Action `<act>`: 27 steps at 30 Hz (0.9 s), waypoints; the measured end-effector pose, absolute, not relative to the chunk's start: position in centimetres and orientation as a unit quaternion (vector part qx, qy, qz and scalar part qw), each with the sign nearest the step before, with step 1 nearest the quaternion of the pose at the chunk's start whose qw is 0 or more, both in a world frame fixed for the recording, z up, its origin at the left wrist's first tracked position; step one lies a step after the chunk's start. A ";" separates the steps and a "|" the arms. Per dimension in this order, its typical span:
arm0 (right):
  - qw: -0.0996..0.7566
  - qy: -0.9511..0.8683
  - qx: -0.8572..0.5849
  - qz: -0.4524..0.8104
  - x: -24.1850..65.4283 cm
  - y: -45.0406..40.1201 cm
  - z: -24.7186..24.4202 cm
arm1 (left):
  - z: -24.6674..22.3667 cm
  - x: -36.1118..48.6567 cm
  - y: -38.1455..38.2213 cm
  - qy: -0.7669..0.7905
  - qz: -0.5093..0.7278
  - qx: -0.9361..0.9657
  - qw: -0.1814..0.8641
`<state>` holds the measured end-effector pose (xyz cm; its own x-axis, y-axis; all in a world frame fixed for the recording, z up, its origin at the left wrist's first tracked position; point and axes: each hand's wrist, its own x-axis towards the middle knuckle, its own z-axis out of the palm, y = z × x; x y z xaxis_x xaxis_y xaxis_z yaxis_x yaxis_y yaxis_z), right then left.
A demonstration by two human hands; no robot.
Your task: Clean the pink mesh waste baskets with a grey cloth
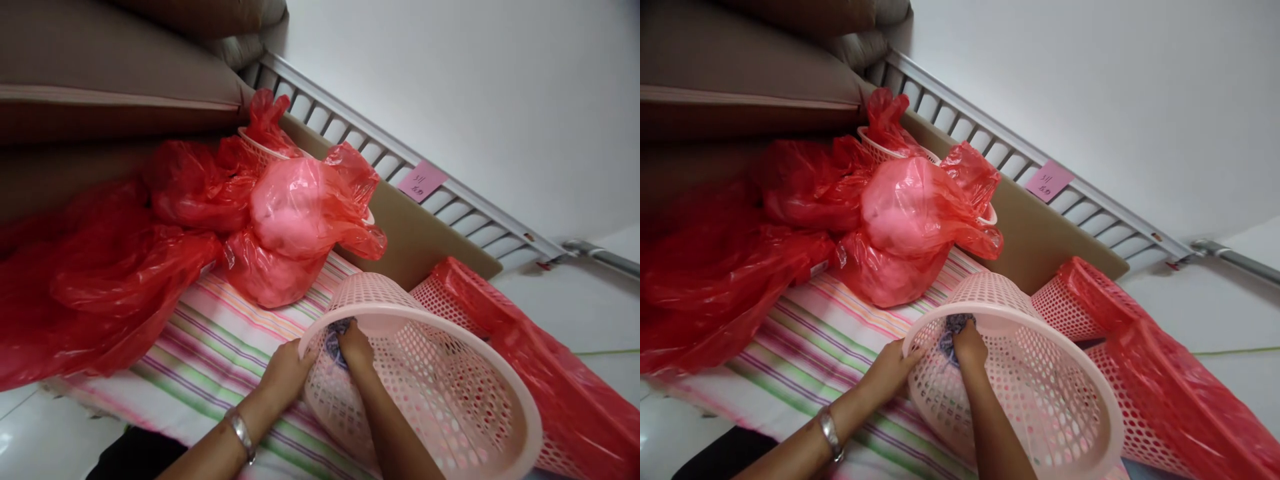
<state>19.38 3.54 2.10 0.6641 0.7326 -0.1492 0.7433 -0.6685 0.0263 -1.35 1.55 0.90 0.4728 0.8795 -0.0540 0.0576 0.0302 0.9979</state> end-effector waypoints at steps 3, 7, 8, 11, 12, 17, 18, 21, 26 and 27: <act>0.042 0.381 0.922 -0.056 21.0 5.4 1.8 | 1.4 -1.6 1.9 0.392 0.343 0.612 0.596; 0.034 0.372 0.926 -0.057 21.8 6.1 1.4 | 1.4 -1.7 2.2 0.397 0.351 0.603 0.596; 0.031 0.372 0.926 -0.059 21.8 6.1 1.4 | 1.2 -1.7 2.1 0.399 0.352 0.599 0.599; 0.020 0.381 0.922 -0.066 21.6 5.6 1.5 | 0.3 -1.3 1.4 0.390 0.338 0.588 0.623; 0.017 0.386 0.920 -0.068 21.5 5.3 1.6 | 0.0 -1.1 1.0 0.385 0.323 0.585 0.637; 0.017 0.411 0.907 -0.085 19.6 2.6 2.0 | -0.7 -0.3 0.0 0.381 0.255 0.553 0.696; 0.017 0.420 0.903 -0.089 18.9 1.7 2.0 | -0.7 -0.2 0.0 0.382 0.255 0.548 0.699; 0.016 0.453 0.885 -0.105 16.2 -2.1 2.1 | -0.5 -0.3 0.1 0.386 0.265 0.542 0.698; -0.011 0.524 0.843 -0.125 12.5 -8.3 2.0 | -0.7 -0.3 0.0 0.398 0.266 0.549 0.685; -0.010 0.526 0.841 -0.125 12.2 -9.0 2.0 | -0.8 -0.3 0.0 0.400 0.266 0.551 0.682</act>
